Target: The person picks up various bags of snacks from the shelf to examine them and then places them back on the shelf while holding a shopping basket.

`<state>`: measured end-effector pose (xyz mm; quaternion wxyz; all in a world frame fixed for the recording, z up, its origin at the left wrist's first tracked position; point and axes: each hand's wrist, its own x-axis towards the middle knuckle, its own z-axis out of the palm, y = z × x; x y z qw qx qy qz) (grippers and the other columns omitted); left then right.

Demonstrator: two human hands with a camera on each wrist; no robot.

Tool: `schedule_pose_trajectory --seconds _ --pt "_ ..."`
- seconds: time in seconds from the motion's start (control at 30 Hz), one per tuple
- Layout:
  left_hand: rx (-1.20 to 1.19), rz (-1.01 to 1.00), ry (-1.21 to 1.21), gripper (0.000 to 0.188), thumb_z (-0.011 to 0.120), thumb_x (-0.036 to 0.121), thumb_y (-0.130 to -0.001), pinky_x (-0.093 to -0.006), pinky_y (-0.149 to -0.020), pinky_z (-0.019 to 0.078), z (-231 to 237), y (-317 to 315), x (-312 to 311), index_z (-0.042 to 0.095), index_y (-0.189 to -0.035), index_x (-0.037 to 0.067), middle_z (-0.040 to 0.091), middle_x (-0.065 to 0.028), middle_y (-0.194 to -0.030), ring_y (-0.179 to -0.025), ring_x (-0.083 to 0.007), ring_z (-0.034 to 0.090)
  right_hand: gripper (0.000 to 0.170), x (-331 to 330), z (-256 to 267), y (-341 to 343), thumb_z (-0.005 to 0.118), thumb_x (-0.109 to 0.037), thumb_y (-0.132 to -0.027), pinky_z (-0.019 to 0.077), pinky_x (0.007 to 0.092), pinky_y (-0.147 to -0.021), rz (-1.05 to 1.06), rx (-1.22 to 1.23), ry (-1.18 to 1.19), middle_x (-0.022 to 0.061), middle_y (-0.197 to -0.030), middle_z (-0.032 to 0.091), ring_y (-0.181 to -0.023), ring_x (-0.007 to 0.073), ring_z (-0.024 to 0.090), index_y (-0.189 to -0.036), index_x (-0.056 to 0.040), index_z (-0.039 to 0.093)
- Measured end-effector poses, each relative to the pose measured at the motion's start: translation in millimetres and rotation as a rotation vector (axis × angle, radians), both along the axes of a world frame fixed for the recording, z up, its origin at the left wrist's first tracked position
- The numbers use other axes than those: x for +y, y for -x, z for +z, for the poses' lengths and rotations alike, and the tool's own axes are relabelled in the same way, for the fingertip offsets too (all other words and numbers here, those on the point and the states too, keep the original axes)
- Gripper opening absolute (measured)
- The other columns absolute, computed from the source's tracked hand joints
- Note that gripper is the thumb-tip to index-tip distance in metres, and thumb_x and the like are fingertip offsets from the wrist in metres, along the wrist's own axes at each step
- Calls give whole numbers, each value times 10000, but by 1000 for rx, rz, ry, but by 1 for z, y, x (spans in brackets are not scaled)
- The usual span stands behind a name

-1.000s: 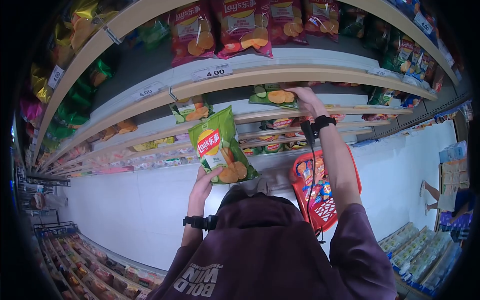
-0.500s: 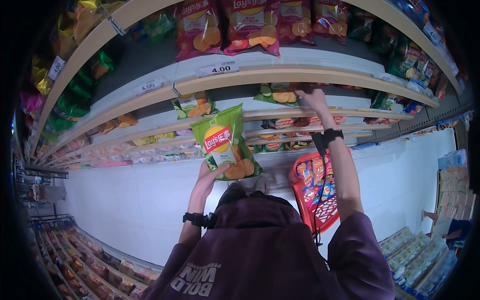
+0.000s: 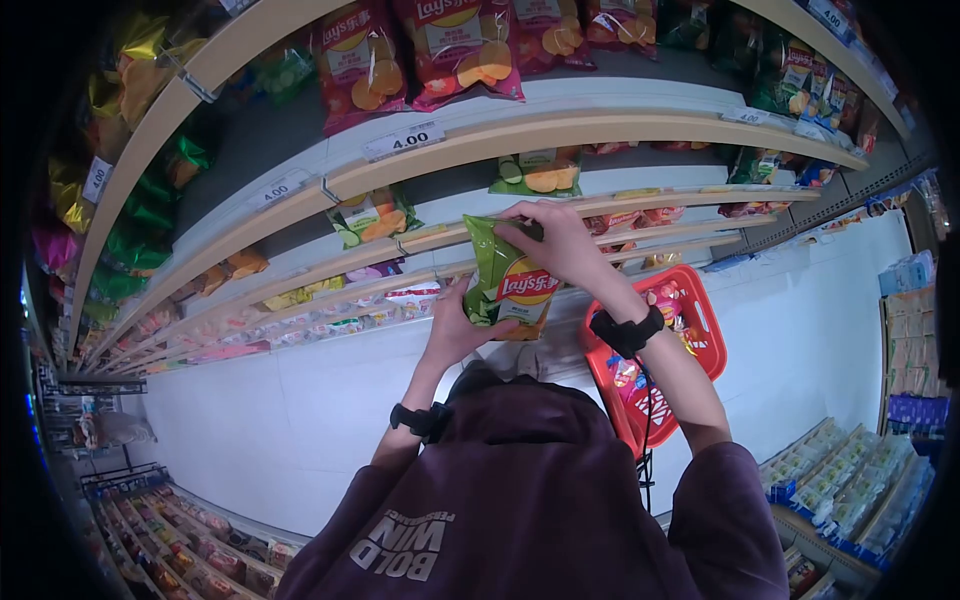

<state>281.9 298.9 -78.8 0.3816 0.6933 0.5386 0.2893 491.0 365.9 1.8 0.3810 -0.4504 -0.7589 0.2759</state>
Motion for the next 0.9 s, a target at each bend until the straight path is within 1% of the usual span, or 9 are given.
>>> schedule_pose_trajectory --seconds 0.17,0.27,0.3,0.4,0.43,0.57,0.77,0.87,0.9 --pt "19 33 -10 747 877 226 -613 -321 -825 528 12 2 -9 518 -1225 -9 688 -128 -995 -915 -191 670 180 2 0 4 660 -209 -868 489 348 -662 -2 25 139 150 -779 662 -716 289 644 -892 -30 661" --pt "-29 27 31 776 886 269 -585 -338 -819 525 13 7 -9 522 -1206 -20 681 -145 -999 -927 -234 668 206 0 -4 0 648 -218 -884 479 325 -654 -175 185 78 133 -774 666 -702 223 647 -900 -12 651" --pt "-35 38 60 783 890 304 -566 -352 -818 522 15 9 -7 535 -1180 -28 674 -156 -1005 -940 -265 665 223 2 -6 -4 635 -226 -898 475 299 -669 -229 205 162 107 -756 665 -704 140 625 -908 -4 647" --pt "109 -25 72 756 887 313 -570 -357 -823 520 34 8 -3 548 -1154 -27 667 -164 -1023 -964 -286 661 235 7 -13 -8 632 -232 -902 462 294 -659 -157 228 166 90 -747 663 -694 93 584 -912 2 648" --pt "185 -68 64 738 884 300 -581 -353 -825 521 38 5 -2 549 -1154 -23 667 -163 -1029 -970 -280 660 188 3 -7 -6 637 -180 -905 438 238 -654 -129 231 204 30 -737 649 -692 56 530 -899 8 641" --pt "-125 -28 -34 719 887 206 -602 -322 -845 523 28 -9 5 526 -1188 -4 681 -112 -1014 -939 -188 654 161 -7 18 0 649 -171 -893 452 253 -662 -79 32 199 36 -741 651 -691 80 553 -891 -11 649" --pt "-314 -54 174 605 869 125 -624 -301 -849 524 21 -13 16 582 -1142 2 676 -85 -1046 -950 -153 645 175 -8 30 -13 672 -171 -871 502 271 -728 0 192 190 70 -786 678 -754 102 637 -920 -3 665" --pt "-421 0 283 519 837 53 -659 -303 -841 533 15 -7 8 599 -1119 16 679 -76 -1026 -934 -153 646 175 -6 24 -42 676 -159 -863 513 271 -750 -114 -134 90 93 -816 688 -799 112 661 -929 3 670" --pt "-468 30 338 518 829 35 -663 -304 -842 532 13 -4 5 596 -1126 19 677 -77 -1035 -941 -155 644 224 -5 20 -49 691 -196 -843 509 285 -685 -84 -99 79 103 -742 678 -717 199 668 -911 14 657"
